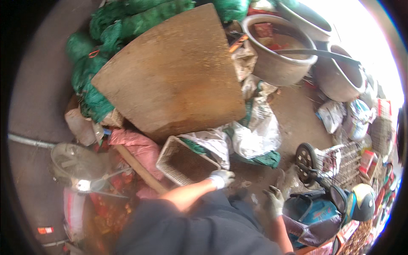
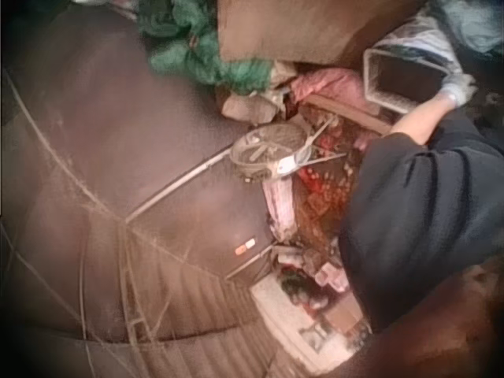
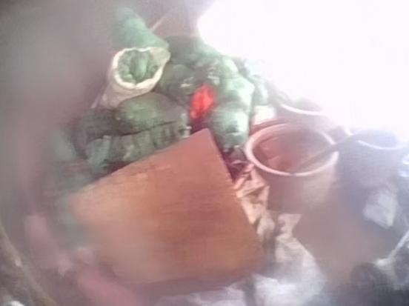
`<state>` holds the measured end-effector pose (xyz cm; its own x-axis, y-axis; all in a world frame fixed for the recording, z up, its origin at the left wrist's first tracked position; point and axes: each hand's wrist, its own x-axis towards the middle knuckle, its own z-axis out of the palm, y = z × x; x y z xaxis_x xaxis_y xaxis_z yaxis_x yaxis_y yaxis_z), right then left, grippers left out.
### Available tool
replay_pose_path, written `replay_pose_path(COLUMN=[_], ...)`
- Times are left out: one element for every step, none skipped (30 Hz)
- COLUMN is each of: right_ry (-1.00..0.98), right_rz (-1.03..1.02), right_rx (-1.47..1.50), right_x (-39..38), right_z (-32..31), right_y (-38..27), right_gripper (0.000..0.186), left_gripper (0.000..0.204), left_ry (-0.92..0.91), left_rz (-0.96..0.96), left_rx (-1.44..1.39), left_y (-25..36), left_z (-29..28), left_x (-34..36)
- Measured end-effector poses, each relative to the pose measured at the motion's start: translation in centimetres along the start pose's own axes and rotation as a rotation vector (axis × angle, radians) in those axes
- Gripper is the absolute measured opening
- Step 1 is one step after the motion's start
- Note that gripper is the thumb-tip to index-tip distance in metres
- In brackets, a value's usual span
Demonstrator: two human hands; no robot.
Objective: The person moves a wooden board aside, then uses a metal scoop to repeatedly take grain from a large ceramic pot and pour it into a bag on the floor. The person continues scooping and pouring until the end of the clip.
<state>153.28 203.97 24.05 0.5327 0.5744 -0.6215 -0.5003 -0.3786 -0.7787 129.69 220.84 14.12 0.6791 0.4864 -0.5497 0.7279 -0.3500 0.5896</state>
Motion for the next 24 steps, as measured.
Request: replay_pose_path(right_ry=[-0.039, -0.075, -0.082, -0.092, -0.086, -0.074, -0.05, -0.008, 0.012, 0.044, 0.077, 0.092, 0.121, 0.139, 0.157, 0.169, 0.187, 0.196, 0.197, 0.238, 0.257, 0.272, 0.297, 0.325], right_rz=[0.012, 0.027, 0.034, -0.122, -0.115, -0.109, -0.107, -0.097, -0.085, -0.064, -0.047, -0.02, 0.0, 0.036, 0.077, 0.059, 0.02, -0.019, 0.04, 0.029, 0.011, -0.016, -0.039, -0.061], right_rx=[-0.07, -0.141, -0.15, -0.081, -0.087, -0.087, -0.089, -0.089, -0.083, -0.075, -0.067, -0.067, -0.07, -0.086, -0.104, -0.106, -0.103, -0.103, -0.085, -0.105, -0.121, -0.131, -0.096, -0.062], right_x=[0.5, 1.1, 1.3, 2.6, 2.8, 3.1, 3.4, 3.7, 4.1, 4.4, 4.7, 5.3, 6.0, 5.4, 5.0, 5.3, 6.5, 7.7, 7.4, 6.9, 7.0, 8.0, 8.7, 9.5], right_z=[-1.1, -2.1, -2.5, -4.0, -5.3, -6.2, -7.5, -9.3, -10.3, -11.9, -13.7, -13.9, -14.6, -14.2, -13.9, -13.9, -14.0, -13.8, -11.8, -10.5, -8.8, -7.6, -7.3, -7.1], right_y=[-0.5, -1.3, -2.2, -0.7, -1.0, -1.6, -2.2, -2.6, -2.9, -2.5, -1.6, -1.8, -2.2, -3.2, -3.9, -3.9, -4.1, -4.7, -7.7, -9.8, -11.8, -13.9, -14.7, -15.3], right_gripper=[0.04, 0.039, 0.037, 0.035, 0.033, 0.033, 0.032, 0.031, 0.031, 0.031, 0.031, 0.031, 0.032, 0.032, 0.032, 0.032, 0.033, 0.033, 0.034, 0.035, 0.035, 0.036, 0.037, 0.037], left_gripper=[0.04, 0.039, 0.036, 0.035, 0.038, 0.037, 0.037, 0.037, 0.036, 0.036, 0.036, 0.036, 0.036, 0.036, 0.037, 0.038, 0.04, 0.041, 0.042, 0.044, 0.051, 0.055, 0.058, 0.062], left_ry=[-0.016, -0.01, -0.028, 0.05, 0.007, 0.064, 0.12, 0.176, 0.163, 0.221, 0.281, 0.341, 0.352, 0.356, 0.444, 0.53, 0.664, 0.806, 0.913, 1.026, 1.173, 1.205, 1.239, 1.269], left_rz=[-0.043, -0.051, -0.141, -0.119, -0.179, -0.161, -0.137, -0.113, -0.137, -0.064, 0.013, 0.082, 0.086, 0.081, 0.18, 0.287, 0.406, 0.515, 0.652, 0.788, 0.958, 1.043, 1.13, 1.218], left_rx=[0.036, 0.05, 0.099, 0.16, 0.166, 0.153, 0.129, 0.103, 0.077, 0.1, 0.124, 0.151, 0.162, 0.17, 0.144, 0.114, 0.132, 0.149, 0.074, -0.009, -0.082, -0.136, -0.178, -0.22], left_y=[1.5, 1.4, 2.3, 2.0, 2.8, 2.8, 4.2, 5.7, 6.1, 6.8, 7.7, 8.5, 11.4, 14.4, 15.8, 17.4, 20.4, 23.8, 26.9, 30.3, 33.5, 37.6, 41.6, 45.7], left_z=[-0.8, -0.4, -1.5, -1.3, -2.5, -2.7, -3.5, -4.3, -4.6, -4.6, -4.9, -5.4, -7.1, -9.3, -10.8, -12.4, -15.1, -18.1, -20.7, -23.3, -25.8, -28.4, -31.2, -33.7], left_x=[-0.9, -0.8, -1.3, -1.4, -1.4, -1.1, -0.4, 0.5, 1.8, 3.5, 5.4, 7.1, 9.0, 10.6, 12.8, 15.2, 17.5, 19.0, 20.2, 21.5, 23.2, 23.3, 23.0, 22.8])
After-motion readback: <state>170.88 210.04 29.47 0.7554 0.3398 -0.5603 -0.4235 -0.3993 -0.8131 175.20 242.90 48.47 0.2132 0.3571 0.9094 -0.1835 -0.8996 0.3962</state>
